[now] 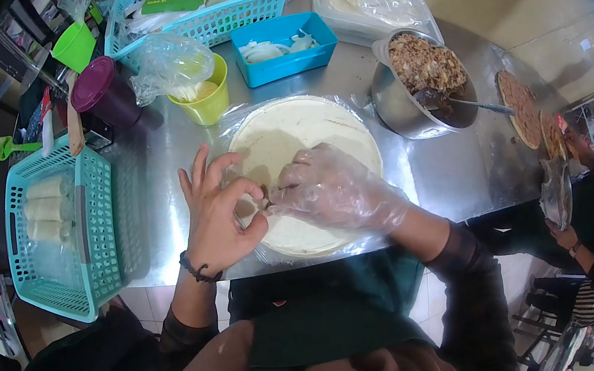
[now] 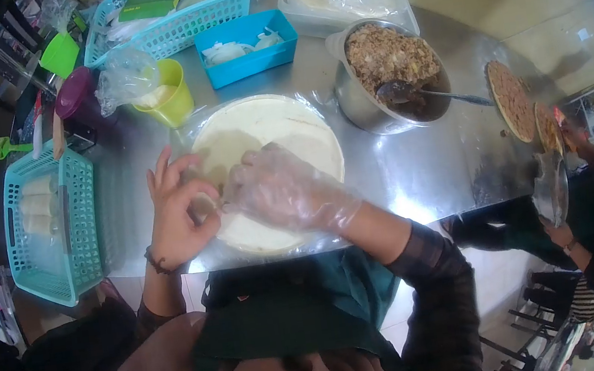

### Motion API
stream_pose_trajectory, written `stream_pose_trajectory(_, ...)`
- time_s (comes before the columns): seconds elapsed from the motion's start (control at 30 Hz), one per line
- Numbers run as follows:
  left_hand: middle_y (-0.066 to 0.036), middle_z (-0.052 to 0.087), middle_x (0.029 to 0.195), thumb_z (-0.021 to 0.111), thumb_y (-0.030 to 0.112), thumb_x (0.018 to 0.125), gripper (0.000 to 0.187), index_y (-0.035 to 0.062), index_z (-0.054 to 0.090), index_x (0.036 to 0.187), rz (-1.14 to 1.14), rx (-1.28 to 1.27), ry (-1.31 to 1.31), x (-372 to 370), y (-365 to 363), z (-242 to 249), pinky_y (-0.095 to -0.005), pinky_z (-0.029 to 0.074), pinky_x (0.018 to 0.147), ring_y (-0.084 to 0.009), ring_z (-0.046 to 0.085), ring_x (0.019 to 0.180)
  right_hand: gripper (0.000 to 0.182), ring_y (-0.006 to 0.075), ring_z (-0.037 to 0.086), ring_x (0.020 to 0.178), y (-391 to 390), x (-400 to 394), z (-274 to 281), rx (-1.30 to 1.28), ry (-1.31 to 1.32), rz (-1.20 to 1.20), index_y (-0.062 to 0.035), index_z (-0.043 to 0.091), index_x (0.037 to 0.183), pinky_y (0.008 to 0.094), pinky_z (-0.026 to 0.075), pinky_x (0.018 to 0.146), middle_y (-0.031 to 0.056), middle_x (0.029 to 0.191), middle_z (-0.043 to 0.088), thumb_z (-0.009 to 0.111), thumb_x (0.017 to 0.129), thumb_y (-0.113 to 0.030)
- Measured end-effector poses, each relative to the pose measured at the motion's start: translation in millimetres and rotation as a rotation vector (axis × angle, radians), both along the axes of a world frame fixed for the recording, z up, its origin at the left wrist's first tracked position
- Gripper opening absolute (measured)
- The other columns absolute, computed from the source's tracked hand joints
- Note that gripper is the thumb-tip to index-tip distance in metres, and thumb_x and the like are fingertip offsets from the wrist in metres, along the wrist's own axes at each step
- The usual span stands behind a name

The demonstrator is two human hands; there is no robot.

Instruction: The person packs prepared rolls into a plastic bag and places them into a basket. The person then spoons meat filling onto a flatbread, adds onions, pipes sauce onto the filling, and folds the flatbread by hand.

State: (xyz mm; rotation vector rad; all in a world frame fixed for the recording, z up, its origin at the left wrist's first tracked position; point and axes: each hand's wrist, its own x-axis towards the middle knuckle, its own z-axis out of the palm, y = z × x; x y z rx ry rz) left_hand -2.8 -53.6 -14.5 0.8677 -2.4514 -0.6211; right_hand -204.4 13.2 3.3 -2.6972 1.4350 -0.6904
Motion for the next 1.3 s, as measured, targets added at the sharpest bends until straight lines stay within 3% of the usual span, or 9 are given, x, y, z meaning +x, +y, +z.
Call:
stream_pose_trajectory(0.1,-0.01,0.043,0.126,0.074,0.023,0.058,0.029,0.0148,0.06,0.082,0.001,0.016,-0.062,0,0,3,-0.07,0.006,0.098,-0.044,0.017,0.132,0.016,0.0219,0.056,0.087,4,-21,27,0.261,-0.194,-0.091,-0.0119,0.062,0.081,0.0381,0.045,0.071,0.0039,0.09,0.057,0.069,0.073,-0.025)
stream_pose_trajectory(0.13,-0.011,0.042,0.127,0.076,0.025,0.057,0.032,0.0151,0.061,0.083,0.017,0.011,-0.064,0,1,4,-0.0696,0.005,0.098,-0.0438,0.016,0.132,0.028,0.025,0.058,0.086,6,-38,19,0.197,-0.255,-0.061,-0.0093,0.063,0.09,0.0393,0.046,0.07,0.0074,0.09,0.059,0.072,0.072,-0.029)
stream_pose_trajectory(0.23,-0.011,0.041,0.127,0.079,0.028,0.055,0.038,0.0152,0.061,0.085,0.04,0.005,-0.078,-1,2,5,-0.0688,0.005,0.099,-0.0433,0.015,0.133,0.042,0.0288,0.059,0.087,22,-69,13,0.098,0.018,-0.211,-0.0083,0.062,0.101,0.0394,0.047,0.072,0.0126,0.094,0.059,0.075,0.068,-0.031)
stream_pose_trajectory(0.27,-0.011,0.041,0.127,0.08,0.03,0.054,0.04,0.015,0.062,0.086,0.044,0.001,-0.09,-3,3,5,-0.0684,0.005,0.099,-0.0429,0.015,0.133,0.056,0.0324,0.058,0.092,25,-71,7,0.236,-0.084,-0.225,-0.007,0.061,0.109,0.0405,0.047,0.078,0.0165,0.099,0.058,0.076,0.064,-0.037)
stream_pose_trajectory(0.37,-0.011,0.041,0.129,0.081,0.029,0.054,0.038,0.0142,0.063,0.084,0.03,0.003,-0.047,-3,2,-1,-0.0671,0.005,0.1,-0.0424,0.014,0.134,0.059,0.0337,0.057,0.095,26,-74,3,0.316,-0.087,-0.156,-0.0061,0.06,0.109,0.0421,0.045,0.084,0.0181,0.104,0.058,0.074,0.063,-0.041)
stream_pose_trajectory(0.5,-0.011,0.04,0.131,0.082,0.027,0.054,0.035,0.0135,0.064,0.081,0.02,-0.026,-0.068,-1,3,5,-0.0659,0.006,0.101,-0.0419,0.014,0.134,0.051,0.0334,0.057,0.092,22,-55,9,0.236,-0.046,-0.248,-0.0048,0.061,0.104,0.0411,0.046,0.081,0.0163,0.1,0.059,0.073,0.066,-0.037)
stream_pose_trajectory(0.7,-0.01,0.041,0.131,0.081,0.022,0.055,0.027,0.0138,0.065,0.075,0.067,-0.015,-0.06,1,-1,3,-0.0653,0.006,0.102,-0.0417,0.015,0.134,0.046,0.0324,0.057,0.095,16,-45,-8,0.079,-0.053,-0.049,-0.005,0.061,0.104,0.0406,0.047,0.08,0.0162,0.101,0.059,0.071,0.07,-0.033)
stream_pose_trajectory(0.87,-0.011,0.041,0.133,0.079,0.019,0.058,0.02,0.0132,0.066,0.072,-0.012,-0.013,-0.002,-1,1,0,-0.0658,0.006,0.102,-0.0422,0.014,0.134,0.024,0.0272,0.062,0.079,33,-55,16,0.131,-0.055,-0.243,-0.0076,0.067,0.091,0.0363,0.05,0.066,0.0112,0.087,0.063,0.072,0.071,-0.02)
stream_pose_trajectory(1.3,-0.012,0.042,0.132,0.07,0.013,0.064,0.007,0.012,0.064,0.068,0.027,-0.016,-0.032,-1,1,-2,-0.0659,0.009,0.102,-0.0436,0.018,0.133,0.024,0.0262,0.058,0.078,36,-49,-26,0.155,-0.355,-0.174,-0.0114,0.067,0.091,0.0366,0.048,0.064,0.0076,0.082,0.058,0.072,0.067,-0.01)
